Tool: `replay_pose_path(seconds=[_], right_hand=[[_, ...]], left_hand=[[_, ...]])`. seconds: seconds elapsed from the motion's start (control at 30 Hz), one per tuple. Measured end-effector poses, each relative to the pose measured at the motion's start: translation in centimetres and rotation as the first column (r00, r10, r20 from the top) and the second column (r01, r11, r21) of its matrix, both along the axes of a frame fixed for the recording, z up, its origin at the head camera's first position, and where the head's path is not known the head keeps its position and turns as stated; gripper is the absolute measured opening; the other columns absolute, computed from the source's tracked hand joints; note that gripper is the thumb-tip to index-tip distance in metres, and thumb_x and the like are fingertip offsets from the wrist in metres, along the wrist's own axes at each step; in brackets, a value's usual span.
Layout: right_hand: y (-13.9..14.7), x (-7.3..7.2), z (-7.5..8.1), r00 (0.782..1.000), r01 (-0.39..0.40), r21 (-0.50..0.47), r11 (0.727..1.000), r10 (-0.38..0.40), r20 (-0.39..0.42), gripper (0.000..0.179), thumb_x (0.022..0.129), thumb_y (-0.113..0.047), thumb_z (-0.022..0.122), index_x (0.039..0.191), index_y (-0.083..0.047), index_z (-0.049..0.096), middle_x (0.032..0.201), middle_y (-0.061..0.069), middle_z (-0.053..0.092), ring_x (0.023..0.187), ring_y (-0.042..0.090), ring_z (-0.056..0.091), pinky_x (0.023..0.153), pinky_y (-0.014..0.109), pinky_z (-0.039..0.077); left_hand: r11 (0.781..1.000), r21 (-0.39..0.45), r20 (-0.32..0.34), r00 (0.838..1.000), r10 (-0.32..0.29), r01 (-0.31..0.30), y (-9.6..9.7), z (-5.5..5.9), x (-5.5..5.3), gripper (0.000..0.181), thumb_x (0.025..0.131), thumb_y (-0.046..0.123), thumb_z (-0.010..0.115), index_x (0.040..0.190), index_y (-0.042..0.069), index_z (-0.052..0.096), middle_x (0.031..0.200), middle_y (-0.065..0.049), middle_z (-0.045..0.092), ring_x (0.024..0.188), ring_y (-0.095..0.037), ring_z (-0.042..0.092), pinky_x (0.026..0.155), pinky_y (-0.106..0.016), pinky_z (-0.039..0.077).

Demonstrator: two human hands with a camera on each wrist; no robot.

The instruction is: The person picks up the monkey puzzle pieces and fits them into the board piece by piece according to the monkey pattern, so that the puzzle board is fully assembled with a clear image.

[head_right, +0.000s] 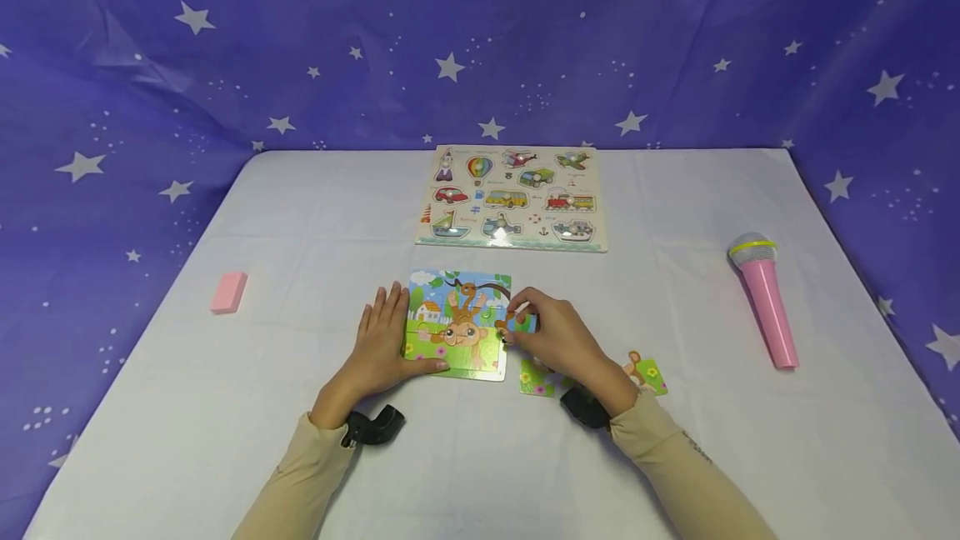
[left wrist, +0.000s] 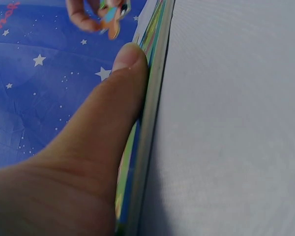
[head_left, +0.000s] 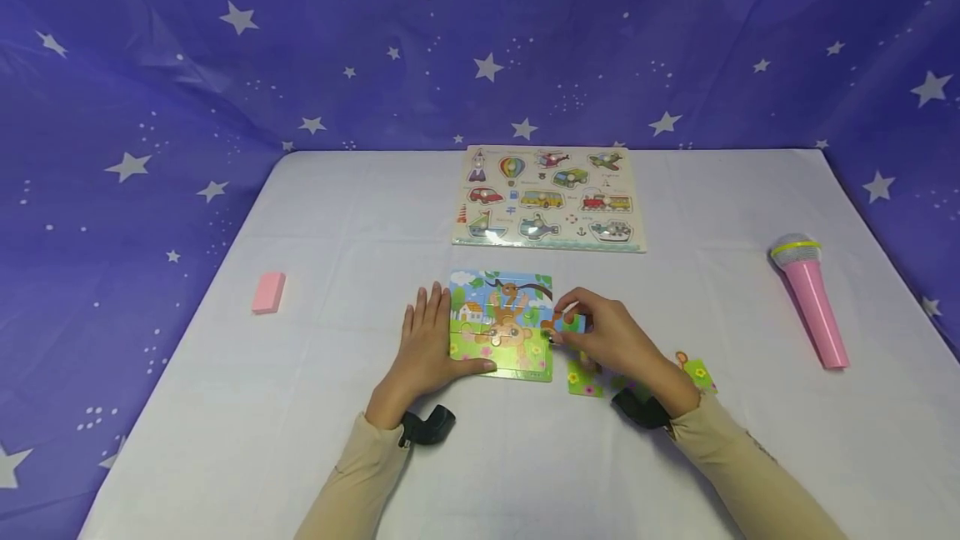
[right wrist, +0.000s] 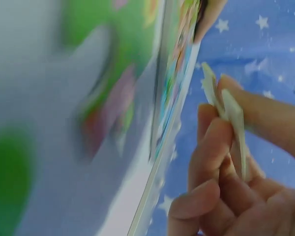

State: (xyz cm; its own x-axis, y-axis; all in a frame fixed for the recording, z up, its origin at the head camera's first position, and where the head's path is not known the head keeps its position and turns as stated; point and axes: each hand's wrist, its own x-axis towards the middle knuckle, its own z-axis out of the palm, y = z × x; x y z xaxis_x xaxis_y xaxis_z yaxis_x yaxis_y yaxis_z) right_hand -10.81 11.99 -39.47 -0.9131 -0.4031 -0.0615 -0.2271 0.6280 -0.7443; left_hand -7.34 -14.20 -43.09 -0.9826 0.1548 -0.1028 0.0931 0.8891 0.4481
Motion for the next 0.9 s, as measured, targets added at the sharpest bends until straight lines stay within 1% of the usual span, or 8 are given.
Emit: replay_pose_path(seconds=[0.23, 0.3, 0.53, 0.6, 0.67, 0.77, 0.87, 0.9], right_hand=[[-2.8, -0.4, 0.4, 0.999, 0.043, 0.011, 0.999, -0.042, -0.015, 0.031, 0.074, -0.017, 0.074, 0.1, -0.011, 0.059, 0.074, 0.005, 0.062, 0.056, 0.012, 0.042, 0.048, 0.023, 0.035], [-3.4, -0.5, 0.4, 0.998, 0.061, 0.017, 0.998, -0.061, -0.007, 0.029, 0.074, -0.017, 0.074, 0.099, -0.012, 0.06, 0.076, 0.005, 0.062, 0.058, 0.013, 0.042, 0.05, 0.024, 0.035], [-4.9, -1.2, -0.3, 0.999, 0.05, 0.066, 0.997, -0.051, 0.018, 0.027, 0.073, -0.016, 0.074, 0.096, -0.009, 0.061, 0.064, 0.003, 0.052, 0.054, 0.013, 0.039, 0.048, 0.023, 0.032], [-5.1, -1.4, -0.4, 0.999, 0.041, 0.075, 0.996, -0.044, 0.032, 0.027, 0.072, -0.015, 0.074, 0.095, -0.009, 0.061, 0.064, 0.003, 0.053, 0.056, 0.014, 0.041, 0.049, 0.024, 0.033], [-5.3, -1.6, -0.4, 0.998, 0.033, 0.09, 0.995, -0.037, 0.043, 0.028, 0.072, -0.016, 0.074, 0.096, -0.008, 0.061, 0.068, 0.005, 0.056, 0.06, 0.015, 0.045, 0.052, 0.025, 0.036], [-5.5, -1.8, -0.3, 0.998, 0.03, 0.125, 0.992, -0.036, 0.047, 0.028, 0.072, -0.018, 0.074, 0.095, -0.009, 0.061, 0.084, 0.008, 0.064, 0.075, 0.02, 0.056, 0.063, 0.031, 0.045], [-5.6, -1.8, -0.2, 0.998, 0.029, 0.171, 0.985, -0.038, 0.049, 0.029, 0.071, -0.02, 0.075, 0.094, -0.01, 0.062, 0.097, 0.009, 0.064, 0.089, 0.023, 0.057, 0.073, 0.035, 0.047], [-5.7, -1.9, -0.2, 0.998, 0.028, 0.187, 0.982, -0.037, 0.047, 0.028, 0.071, -0.021, 0.076, 0.094, -0.011, 0.063, 0.097, 0.008, 0.064, 0.09, 0.023, 0.057, 0.074, 0.036, 0.047]], left_hand=[[1.0, -0.007, 0.031, 1.0, 0.001, -0.001, -0.1, -0.1, -0.1, 0.124, 0.061, 0.067, 0.067, 0.145, 0.002, 0.003, 0.153, -0.015, -0.002, 0.141, -0.032, -0.009, 0.113, -0.051, -0.002], [1.0, -0.008, 0.023, 1.0, 0.001, 0.0, -0.1, -0.1, -0.1, 0.124, 0.061, 0.067, 0.067, 0.145, 0.001, 0.003, 0.153, -0.015, -0.001, 0.141, -0.033, -0.008, 0.113, -0.051, -0.001], [1.0, -0.001, 0.016, 1.0, -0.004, 0.004, 0.0, -0.1, -0.1, 0.123, 0.062, 0.066, 0.068, 0.145, 0.0, 0.005, 0.153, -0.017, 0.0, 0.141, -0.034, -0.007, 0.113, -0.052, -0.001], [1.0, -0.003, 0.016, 1.0, -0.004, 0.005, 0.0, -0.1, -0.1, 0.123, 0.062, 0.066, 0.068, 0.145, 0.0, 0.005, 0.153, -0.017, 0.0, 0.141, -0.034, -0.007, 0.113, -0.052, -0.001], [1.0, -0.008, 0.014, 1.0, -0.004, 0.004, 0.0, -0.1, -0.1, 0.123, 0.062, 0.066, 0.067, 0.145, 0.0, 0.005, 0.153, -0.017, 0.0, 0.141, -0.034, -0.007, 0.113, -0.052, 0.0], [1.0, -0.006, 0.007, 1.0, -0.003, 0.003, 0.0, -0.1, -0.1, 0.123, 0.062, 0.066, 0.068, 0.145, 0.0, 0.006, 0.153, -0.017, 0.001, 0.141, -0.034, -0.007, 0.113, -0.052, 0.0], [1.0, 0.003, 0.002, 1.0, -0.003, 0.003, 0.0, -0.1, 0.0, 0.123, 0.062, 0.065, 0.069, 0.145, -0.001, 0.007, 0.153, -0.017, 0.001, 0.141, -0.035, -0.006, 0.112, -0.053, 0.001], [1.0, 0.006, 0.001, 1.0, -0.003, 0.003, 0.0, 0.0, 0.0, 0.123, 0.062, 0.065, 0.069, 0.145, -0.001, 0.007, 0.153, -0.018, 0.001, 0.141, -0.035, -0.006, 0.112, -0.053, 0.0]])
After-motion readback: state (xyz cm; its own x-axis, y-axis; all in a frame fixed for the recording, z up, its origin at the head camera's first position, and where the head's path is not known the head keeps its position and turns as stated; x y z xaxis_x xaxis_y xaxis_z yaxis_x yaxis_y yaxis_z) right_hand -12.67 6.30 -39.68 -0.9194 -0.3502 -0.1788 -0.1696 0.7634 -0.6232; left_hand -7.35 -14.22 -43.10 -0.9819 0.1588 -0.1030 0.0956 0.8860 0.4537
